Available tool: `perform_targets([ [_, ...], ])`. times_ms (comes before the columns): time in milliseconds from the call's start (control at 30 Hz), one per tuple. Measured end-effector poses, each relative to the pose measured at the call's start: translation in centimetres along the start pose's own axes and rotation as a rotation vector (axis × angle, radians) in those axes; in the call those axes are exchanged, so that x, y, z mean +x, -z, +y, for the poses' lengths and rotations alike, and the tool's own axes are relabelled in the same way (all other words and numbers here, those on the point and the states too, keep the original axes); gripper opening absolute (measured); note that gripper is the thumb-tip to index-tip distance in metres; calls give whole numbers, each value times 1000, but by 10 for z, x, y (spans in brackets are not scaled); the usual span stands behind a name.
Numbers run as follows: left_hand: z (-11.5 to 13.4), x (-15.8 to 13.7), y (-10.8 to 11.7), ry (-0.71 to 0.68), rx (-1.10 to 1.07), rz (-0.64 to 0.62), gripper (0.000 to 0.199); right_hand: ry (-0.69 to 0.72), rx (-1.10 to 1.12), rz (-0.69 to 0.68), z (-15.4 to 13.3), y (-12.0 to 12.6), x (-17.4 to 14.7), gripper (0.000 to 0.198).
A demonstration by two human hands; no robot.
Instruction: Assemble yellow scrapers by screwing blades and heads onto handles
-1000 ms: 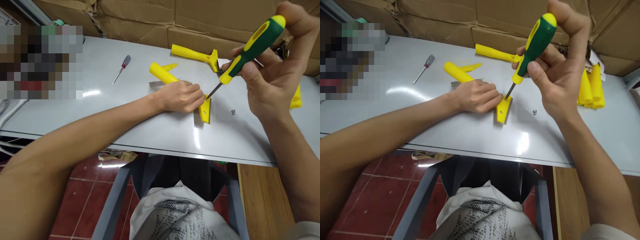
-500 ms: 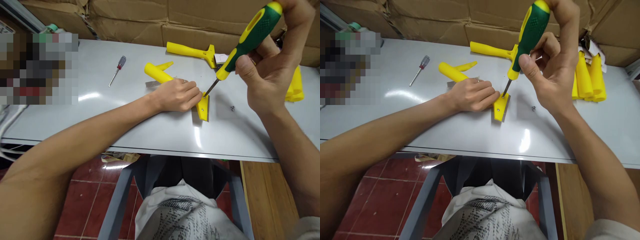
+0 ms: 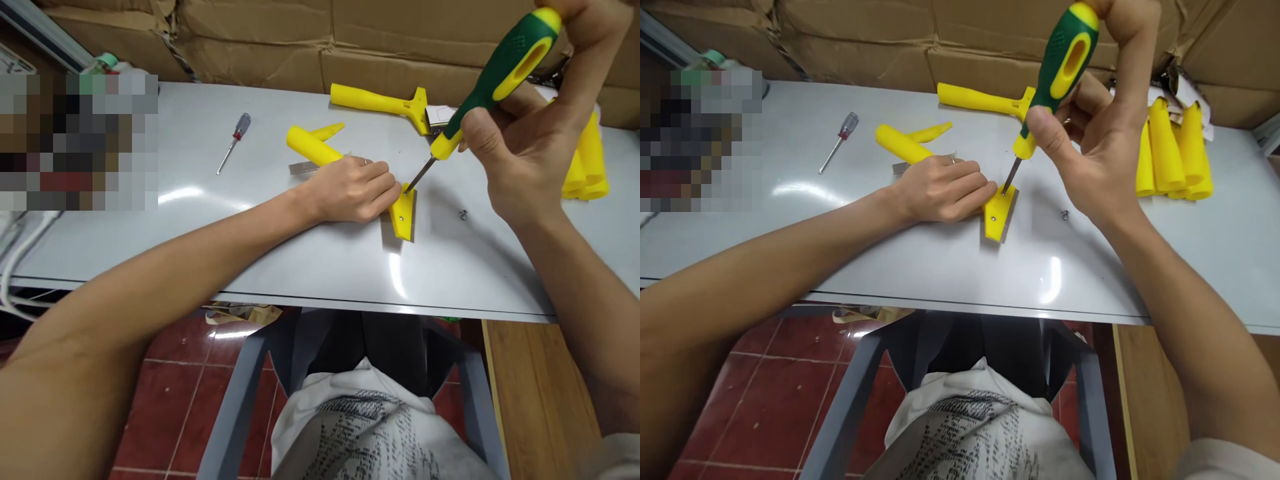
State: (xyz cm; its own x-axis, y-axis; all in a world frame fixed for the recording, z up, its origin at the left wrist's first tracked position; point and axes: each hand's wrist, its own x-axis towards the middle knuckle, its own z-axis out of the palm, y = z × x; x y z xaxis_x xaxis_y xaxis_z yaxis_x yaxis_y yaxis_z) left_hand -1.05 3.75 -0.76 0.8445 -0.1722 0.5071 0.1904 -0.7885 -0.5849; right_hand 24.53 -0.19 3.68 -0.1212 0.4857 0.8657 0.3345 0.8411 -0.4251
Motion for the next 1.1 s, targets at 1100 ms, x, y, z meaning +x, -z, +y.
perform_targets([
  [1100,-1,6,5,-47,75,96,30,-20,124,18,12,7,-1,70],
])
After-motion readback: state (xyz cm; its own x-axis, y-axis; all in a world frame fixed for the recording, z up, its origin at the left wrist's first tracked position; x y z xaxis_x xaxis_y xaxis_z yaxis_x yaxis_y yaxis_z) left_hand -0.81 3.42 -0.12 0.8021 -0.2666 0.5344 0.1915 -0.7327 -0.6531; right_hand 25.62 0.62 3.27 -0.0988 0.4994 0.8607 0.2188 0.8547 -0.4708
